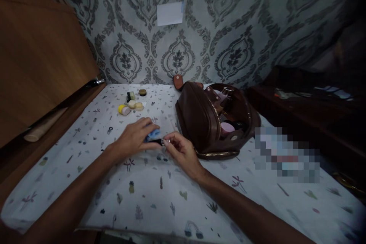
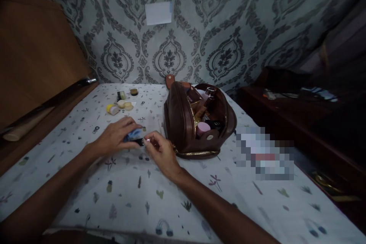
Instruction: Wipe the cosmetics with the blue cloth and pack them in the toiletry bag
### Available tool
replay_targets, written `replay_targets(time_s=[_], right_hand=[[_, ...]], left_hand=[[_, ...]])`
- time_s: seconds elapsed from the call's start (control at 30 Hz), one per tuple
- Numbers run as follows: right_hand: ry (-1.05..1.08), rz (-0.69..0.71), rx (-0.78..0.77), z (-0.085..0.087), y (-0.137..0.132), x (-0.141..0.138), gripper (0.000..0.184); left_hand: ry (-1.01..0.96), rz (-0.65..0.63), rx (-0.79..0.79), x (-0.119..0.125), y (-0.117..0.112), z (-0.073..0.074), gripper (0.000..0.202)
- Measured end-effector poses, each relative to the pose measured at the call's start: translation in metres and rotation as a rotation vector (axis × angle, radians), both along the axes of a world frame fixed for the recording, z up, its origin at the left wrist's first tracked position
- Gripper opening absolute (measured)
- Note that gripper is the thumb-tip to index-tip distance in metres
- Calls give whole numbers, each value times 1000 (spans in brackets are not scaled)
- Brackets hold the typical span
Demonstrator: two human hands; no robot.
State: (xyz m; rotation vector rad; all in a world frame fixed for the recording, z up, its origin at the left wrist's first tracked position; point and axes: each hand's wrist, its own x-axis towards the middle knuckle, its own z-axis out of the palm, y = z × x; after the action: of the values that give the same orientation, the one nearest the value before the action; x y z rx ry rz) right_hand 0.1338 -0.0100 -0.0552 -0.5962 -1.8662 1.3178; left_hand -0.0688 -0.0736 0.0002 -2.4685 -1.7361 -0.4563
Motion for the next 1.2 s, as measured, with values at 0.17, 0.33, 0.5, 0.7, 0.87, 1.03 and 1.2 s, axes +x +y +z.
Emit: replay_targets(time_s=[0.17,0.33,0.5,0.7,0.87,1.03,1.2], right_hand=[[-21,0,148,-2,-2,2,16],[42,-68,4,6,0,3,24],[182,-29,-201,7,5,0,37],[127,133,-207,6,7,-4,34],[143,166,-262,9,3,-4,40],[237,133,-400,13,0,-2,45],[118,219,-485,9,-2,-2,45]], left_hand=[[59,-8,-247,15,1,-7,43],[-153,27,-591,-7,5,2,35],[-388,-18,-620,-13,8,-3,40],[-689,-42,-646,14,5,-14,47],[-469,46,-515,28,2,-19,53],[-349,244,-354,20,5,-16,58],[-739,260,-171,16,4,-11,45]])
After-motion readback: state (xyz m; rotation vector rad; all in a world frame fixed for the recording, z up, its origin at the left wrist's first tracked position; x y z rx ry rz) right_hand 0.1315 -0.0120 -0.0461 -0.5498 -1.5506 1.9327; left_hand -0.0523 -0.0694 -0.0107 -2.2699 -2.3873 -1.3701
